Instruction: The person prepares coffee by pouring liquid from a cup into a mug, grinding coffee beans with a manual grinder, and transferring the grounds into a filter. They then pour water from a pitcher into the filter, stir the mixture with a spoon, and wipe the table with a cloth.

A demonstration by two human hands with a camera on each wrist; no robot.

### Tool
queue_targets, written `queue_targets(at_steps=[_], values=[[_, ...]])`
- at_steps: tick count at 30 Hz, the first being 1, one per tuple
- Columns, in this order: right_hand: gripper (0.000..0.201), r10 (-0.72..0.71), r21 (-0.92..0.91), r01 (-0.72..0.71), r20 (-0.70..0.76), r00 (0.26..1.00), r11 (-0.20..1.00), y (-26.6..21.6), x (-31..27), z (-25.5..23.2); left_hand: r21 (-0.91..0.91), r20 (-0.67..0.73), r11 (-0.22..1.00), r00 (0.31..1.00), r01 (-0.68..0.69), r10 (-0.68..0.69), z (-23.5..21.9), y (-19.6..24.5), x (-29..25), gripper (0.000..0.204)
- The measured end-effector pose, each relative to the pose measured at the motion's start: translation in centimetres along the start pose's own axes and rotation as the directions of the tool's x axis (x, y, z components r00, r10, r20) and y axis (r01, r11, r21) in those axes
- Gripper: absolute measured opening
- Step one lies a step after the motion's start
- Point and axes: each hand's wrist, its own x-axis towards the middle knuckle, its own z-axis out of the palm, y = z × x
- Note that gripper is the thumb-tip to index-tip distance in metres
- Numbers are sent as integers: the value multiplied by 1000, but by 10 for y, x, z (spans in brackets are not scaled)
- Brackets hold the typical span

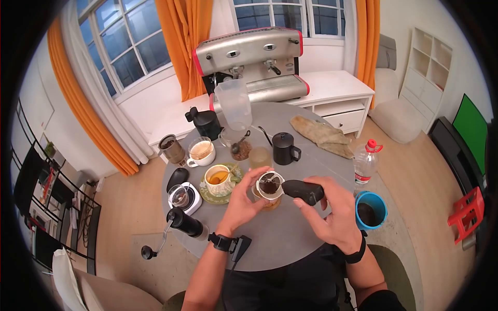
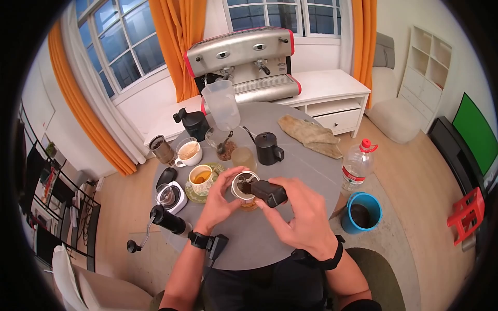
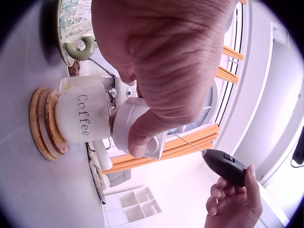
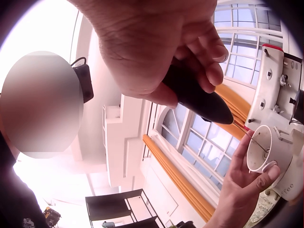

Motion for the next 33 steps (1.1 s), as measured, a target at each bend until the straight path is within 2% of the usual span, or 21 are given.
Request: queue_targets(at_steps=[3,9,18,21,25,27,31,33], values=[[40,17,-36,-14,72,997,999,4,1,3,-12,4,1000,1000,-6,6,1,1,2,84],[41,-38,-5,38,2,999,999,3,-2,2,-15,-7,1000,1000,-4,4,1,2,1,86],[42,-55,-12,55,9,998,998,6,-2,4,-51,-15,999,1000,-3,2,2,0,1,88],[42,-17,-15,18,41,999,1000,7,-2,7,-53,-10,999,1000,-3,3,2,-1,2,89],[44,-65,-19,65,29,997,998,2,-1,2,-23,-12,1000,1000,3,-3,2,1,1,89],[45,-93,-12,93,22,995,996,1,-1,3,-76,-26,997,1000,4,-7,4,6,2,85],[44,-47,-21,48,51,998,999,1,-1,2,-121,-33,993,999,15,-20,5,9,3,83],[43,-57,-2,57,21,998,998,-1,-2,1,-59,-13,998,1000,-9,8,2,4,3,87]])
